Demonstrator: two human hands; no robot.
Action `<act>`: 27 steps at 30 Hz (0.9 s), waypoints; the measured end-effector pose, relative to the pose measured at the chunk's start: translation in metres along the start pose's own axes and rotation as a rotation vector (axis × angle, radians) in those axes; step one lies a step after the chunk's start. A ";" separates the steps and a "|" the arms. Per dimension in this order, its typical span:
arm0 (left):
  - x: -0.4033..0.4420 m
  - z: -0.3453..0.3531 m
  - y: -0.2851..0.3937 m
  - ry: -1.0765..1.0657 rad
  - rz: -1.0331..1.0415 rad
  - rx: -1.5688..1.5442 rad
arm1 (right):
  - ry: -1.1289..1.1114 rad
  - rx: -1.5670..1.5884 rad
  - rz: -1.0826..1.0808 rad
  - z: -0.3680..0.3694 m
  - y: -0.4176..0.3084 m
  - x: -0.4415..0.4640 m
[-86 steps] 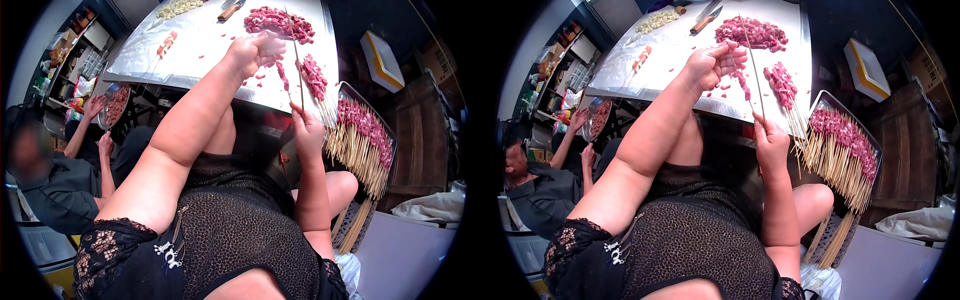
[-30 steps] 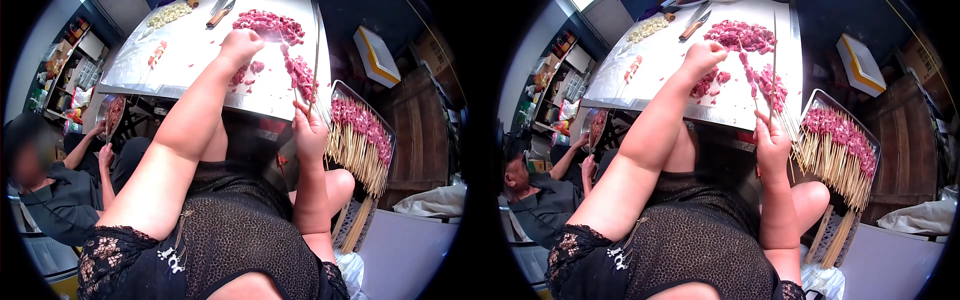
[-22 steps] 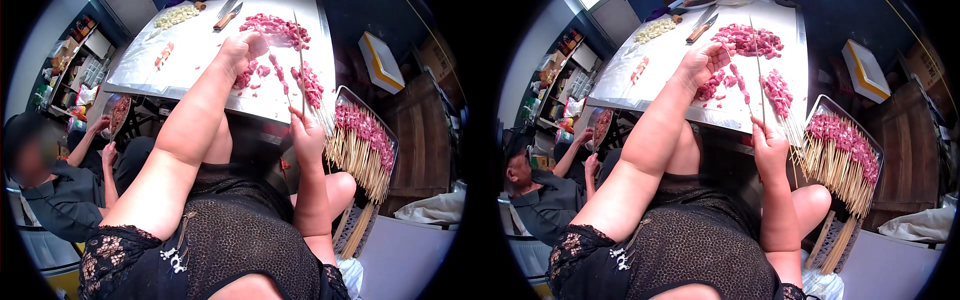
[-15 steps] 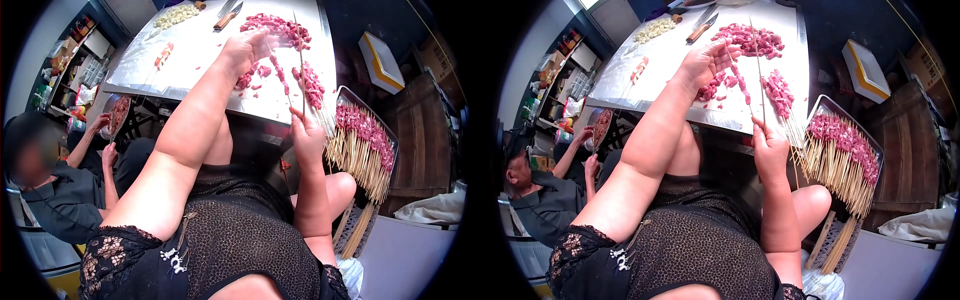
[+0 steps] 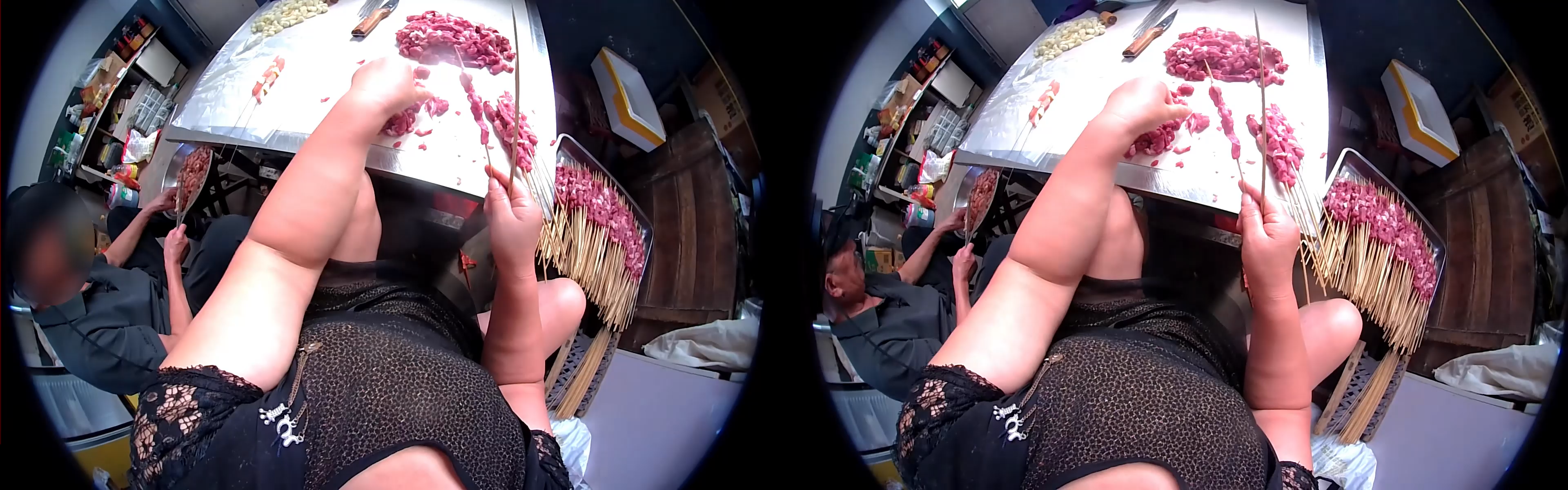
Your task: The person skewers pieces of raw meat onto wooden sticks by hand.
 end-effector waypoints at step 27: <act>0.004 0.006 -0.015 0.266 -0.080 -0.501 | 0.018 -0.090 -0.045 -0.005 0.005 0.002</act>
Point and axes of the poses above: each hand's wrist, its own x-axis towards the middle knuckle, its own z-axis out of the palm, y = z × x, the point moved 1 cm from there along x, towards the middle knuckle, and after that the axes turned 14 degrees about z, right-handed, at the moved point
